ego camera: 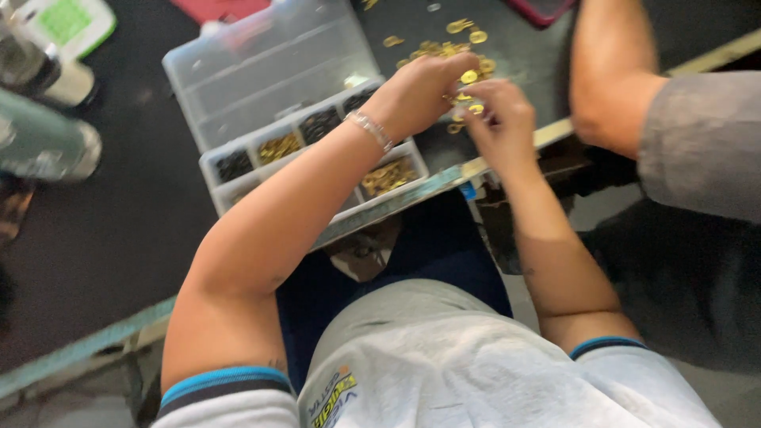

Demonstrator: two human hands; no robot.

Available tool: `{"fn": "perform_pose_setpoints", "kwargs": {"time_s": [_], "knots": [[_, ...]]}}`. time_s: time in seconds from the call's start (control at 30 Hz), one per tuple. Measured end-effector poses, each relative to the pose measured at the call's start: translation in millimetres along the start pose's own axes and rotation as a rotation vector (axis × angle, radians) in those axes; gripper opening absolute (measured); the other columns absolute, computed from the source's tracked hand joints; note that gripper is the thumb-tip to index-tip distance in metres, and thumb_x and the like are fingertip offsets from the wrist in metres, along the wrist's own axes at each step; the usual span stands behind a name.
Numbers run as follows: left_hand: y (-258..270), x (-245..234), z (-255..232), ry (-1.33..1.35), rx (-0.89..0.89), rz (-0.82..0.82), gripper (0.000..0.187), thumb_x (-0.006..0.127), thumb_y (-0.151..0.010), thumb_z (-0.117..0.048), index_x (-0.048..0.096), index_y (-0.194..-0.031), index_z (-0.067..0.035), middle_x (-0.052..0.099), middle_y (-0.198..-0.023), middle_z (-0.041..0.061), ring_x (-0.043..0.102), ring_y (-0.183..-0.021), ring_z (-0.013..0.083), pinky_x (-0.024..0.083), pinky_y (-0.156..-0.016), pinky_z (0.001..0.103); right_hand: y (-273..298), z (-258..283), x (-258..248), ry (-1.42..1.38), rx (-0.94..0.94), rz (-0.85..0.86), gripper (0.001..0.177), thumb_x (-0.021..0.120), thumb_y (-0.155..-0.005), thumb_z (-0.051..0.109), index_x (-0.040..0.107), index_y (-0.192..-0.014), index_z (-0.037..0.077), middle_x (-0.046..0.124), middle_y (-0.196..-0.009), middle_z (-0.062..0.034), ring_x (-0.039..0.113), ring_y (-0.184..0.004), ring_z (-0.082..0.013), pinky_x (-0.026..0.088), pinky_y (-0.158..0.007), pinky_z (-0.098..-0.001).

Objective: The person sorts small metal fasteners from a compartmentalized plastic box onto a workbench. They pick up handfuls of gold-colored snap fasteners, separate them by type, and place them into piles on the table while occasionally returning some to the box.

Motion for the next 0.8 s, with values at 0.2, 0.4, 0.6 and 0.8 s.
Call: {"fn": "perform_pose_setpoints", "kwargs": {"time_s": [0.2,0.4,0.6,0.8], "knots": [[-4.7,5.2,-12.3,-0.072,-0.026,0.102,0.041,0.060,-0.082,0.011,0.060,-0.120,-0.006,0.072,-0.095,0.019,0.068,-0.088,0.0403,0.048,-0.063,0.049,3.9,-4.5,-0.3,0.006,0.034,-0.071,0.006,0.075,-0.101,0.007,0.077,-0.106,0.004,0.073,-0.095,-0.0115,0.066,-0.083,-0.0264,0.052,-0.075,-0.0397],[-1.5,3.4,-11.5,0.013,-0.240,0.090,0.032,0.054,-0.088,-0.007,0.071,-0.115,-0.012,0.075,-0.087,0.009,0.069,-0.079,0.0301,0.053,-0.062,0.045,4.5,9.6,-6.6,0.097,0.082,-0.220,0.011,0.066,-0.106,0.010,0.075,-0.108,0.006,0.075,-0.101,-0.0100,0.068,-0.090,-0.0243,0.052,-0.071,-0.0344],[0.2,2.6,15.1,-0.075,-0.258,0.001,0.031,0.076,-0.089,-0.007,0.070,-0.119,-0.004,0.072,-0.108,0.022,0.068,-0.102,0.0402,0.055,-0.082,0.049,2.2,6.7,-9.2,0.100,0.171,-0.240,0.014,0.068,-0.106,0.016,0.077,-0.108,0.006,0.076,-0.098,-0.0071,0.063,-0.079,-0.0184,0.050,-0.070,-0.0324],[0.1,12.4,15.8,0.127,-0.192,-0.053,0.033,0.080,-0.087,-0.022,0.072,-0.117,-0.012,0.077,-0.099,0.008,0.072,-0.091,0.0273,0.054,-0.077,0.042,0.8,4.7,-10.1,0.008,0.202,-0.145,0.014,0.068,-0.106,0.010,0.078,-0.113,0.005,0.076,-0.103,-0.0090,0.062,-0.082,-0.0175,0.048,-0.066,-0.0299]]}}
Point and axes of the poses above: each hand's wrist, its own y-axis away from the middle knuckle, its own x-axis out of the palm, z = x × y, the point moved 3 cm from there along -y, towards the middle knuckle
